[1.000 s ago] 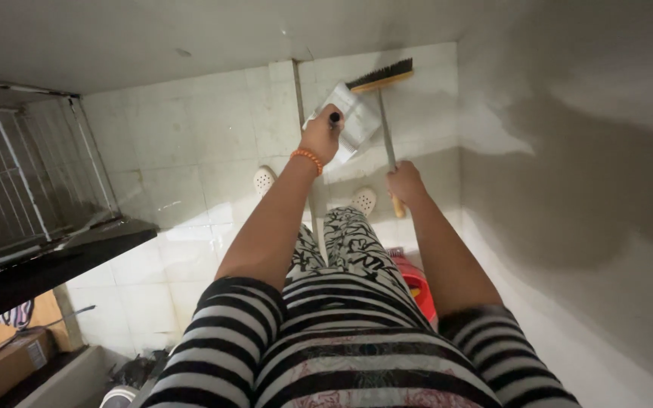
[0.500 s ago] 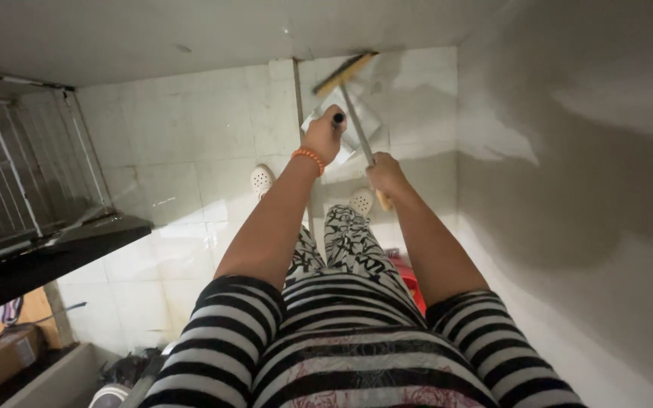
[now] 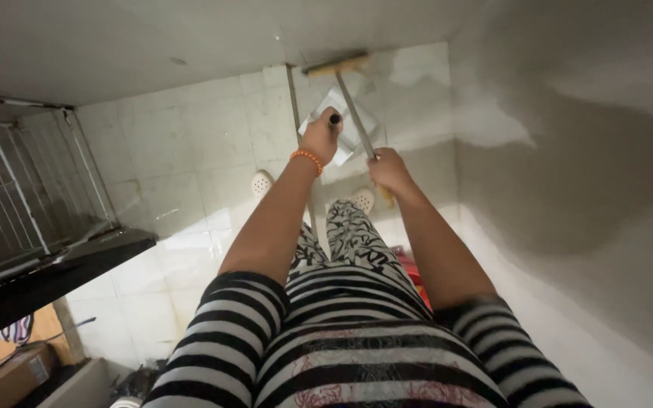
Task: The person scrubs the bathroom wall with a brush and water, then moves a small ladder to the center of the room. They sweep the floor with a broom and dustpan, collecting debris, and finally rinse the brush in a bucket.
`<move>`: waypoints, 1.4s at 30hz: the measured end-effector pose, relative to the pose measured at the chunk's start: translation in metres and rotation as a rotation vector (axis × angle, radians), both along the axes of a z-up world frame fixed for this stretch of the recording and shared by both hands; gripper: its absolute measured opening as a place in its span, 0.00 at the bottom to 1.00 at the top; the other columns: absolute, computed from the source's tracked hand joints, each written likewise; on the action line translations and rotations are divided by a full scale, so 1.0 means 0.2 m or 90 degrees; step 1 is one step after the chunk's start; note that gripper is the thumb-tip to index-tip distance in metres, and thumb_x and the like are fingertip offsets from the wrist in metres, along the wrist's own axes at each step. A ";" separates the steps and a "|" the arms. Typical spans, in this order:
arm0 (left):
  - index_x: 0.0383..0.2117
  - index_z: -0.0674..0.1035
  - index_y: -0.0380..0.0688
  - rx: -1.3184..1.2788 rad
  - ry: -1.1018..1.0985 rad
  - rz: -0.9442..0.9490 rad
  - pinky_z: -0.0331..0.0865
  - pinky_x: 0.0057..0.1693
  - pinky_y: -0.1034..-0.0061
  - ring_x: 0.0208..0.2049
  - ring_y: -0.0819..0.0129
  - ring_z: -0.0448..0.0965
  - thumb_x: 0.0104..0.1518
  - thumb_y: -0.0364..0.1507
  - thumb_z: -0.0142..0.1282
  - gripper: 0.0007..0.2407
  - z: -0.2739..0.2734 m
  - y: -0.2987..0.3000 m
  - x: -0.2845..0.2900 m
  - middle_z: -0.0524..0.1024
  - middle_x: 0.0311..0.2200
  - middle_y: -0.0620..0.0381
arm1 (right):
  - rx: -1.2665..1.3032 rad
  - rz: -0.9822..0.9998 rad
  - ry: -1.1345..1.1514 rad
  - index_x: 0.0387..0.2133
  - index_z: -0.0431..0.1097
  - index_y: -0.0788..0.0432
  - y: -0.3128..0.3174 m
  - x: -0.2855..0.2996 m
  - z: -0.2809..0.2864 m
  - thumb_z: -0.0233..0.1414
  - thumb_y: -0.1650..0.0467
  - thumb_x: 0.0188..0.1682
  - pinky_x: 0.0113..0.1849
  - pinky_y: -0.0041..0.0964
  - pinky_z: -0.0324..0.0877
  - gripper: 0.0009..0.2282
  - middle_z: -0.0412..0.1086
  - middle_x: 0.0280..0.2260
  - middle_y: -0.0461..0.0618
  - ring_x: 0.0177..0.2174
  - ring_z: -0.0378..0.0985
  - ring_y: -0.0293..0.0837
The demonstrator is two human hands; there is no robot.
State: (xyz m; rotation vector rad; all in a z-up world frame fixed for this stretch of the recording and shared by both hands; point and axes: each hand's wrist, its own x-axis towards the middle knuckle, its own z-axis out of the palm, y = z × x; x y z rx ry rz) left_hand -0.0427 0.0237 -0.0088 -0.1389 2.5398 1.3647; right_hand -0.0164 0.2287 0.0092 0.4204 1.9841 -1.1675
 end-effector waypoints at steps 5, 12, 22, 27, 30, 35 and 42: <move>0.37 0.73 0.51 -0.035 -0.032 0.012 0.73 0.43 0.54 0.36 0.42 0.81 0.59 0.22 0.52 0.05 0.06 -0.01 0.03 0.81 0.29 0.46 | 0.030 -0.019 -0.061 0.40 0.71 0.71 0.13 0.13 -0.38 0.49 0.71 0.53 0.25 0.44 0.73 0.11 0.73 0.24 0.58 0.21 0.76 0.46; 0.38 0.73 0.49 -0.022 -0.018 0.006 0.74 0.43 0.55 0.35 0.46 0.83 0.61 0.23 0.51 0.04 -0.06 0.03 0.01 0.81 0.29 0.48 | -0.068 -0.146 -0.137 0.31 0.68 0.70 0.41 0.14 0.09 0.50 0.71 0.53 0.22 0.36 0.69 0.09 0.66 0.25 0.55 0.19 0.67 0.41; 0.43 0.73 0.42 -0.020 0.084 -0.030 0.73 0.42 0.55 0.37 0.41 0.81 0.62 0.24 0.54 0.07 -0.03 0.00 -0.01 0.80 0.32 0.41 | 0.029 -0.003 0.006 0.27 0.72 0.70 0.37 0.20 0.59 0.54 0.74 0.47 0.23 0.40 0.65 0.07 0.68 0.21 0.55 0.19 0.68 0.43; 0.45 0.70 0.41 0.009 0.095 -0.066 0.75 0.44 0.55 0.38 0.42 0.82 0.62 0.24 0.50 0.08 0.20 0.06 -0.09 0.82 0.33 0.41 | 0.255 0.146 0.073 0.32 0.72 0.72 0.36 0.30 0.44 0.55 0.78 0.43 0.31 0.46 0.74 0.06 0.74 0.29 0.65 0.26 0.78 0.52; 0.46 0.67 0.40 -0.038 0.106 -0.105 0.74 0.42 0.54 0.38 0.41 0.82 0.58 0.24 0.51 0.12 0.41 0.17 -0.13 0.82 0.34 0.42 | 0.409 0.318 0.063 0.37 0.74 0.71 0.38 0.37 0.19 0.51 0.77 0.51 0.35 0.48 0.79 0.07 0.76 0.34 0.69 0.32 0.82 0.58; 0.48 0.65 0.39 -0.047 0.100 -0.117 0.73 0.42 0.52 0.38 0.39 0.81 0.64 0.25 0.51 0.10 0.14 0.26 -0.11 0.81 0.35 0.38 | 0.462 0.334 0.156 0.37 0.75 0.73 0.41 0.44 -0.10 0.53 0.77 0.49 0.39 0.45 0.78 0.08 0.75 0.39 0.70 0.38 0.82 0.59; 0.49 0.67 0.40 -0.025 0.061 -0.086 0.71 0.42 0.50 0.37 0.37 0.80 0.64 0.26 0.49 0.10 0.04 0.20 -0.03 0.81 0.32 0.36 | 0.462 0.408 0.115 0.34 0.78 0.66 0.38 0.41 -0.24 0.50 0.74 0.51 0.38 0.50 0.77 0.08 0.75 0.41 0.64 0.39 0.81 0.59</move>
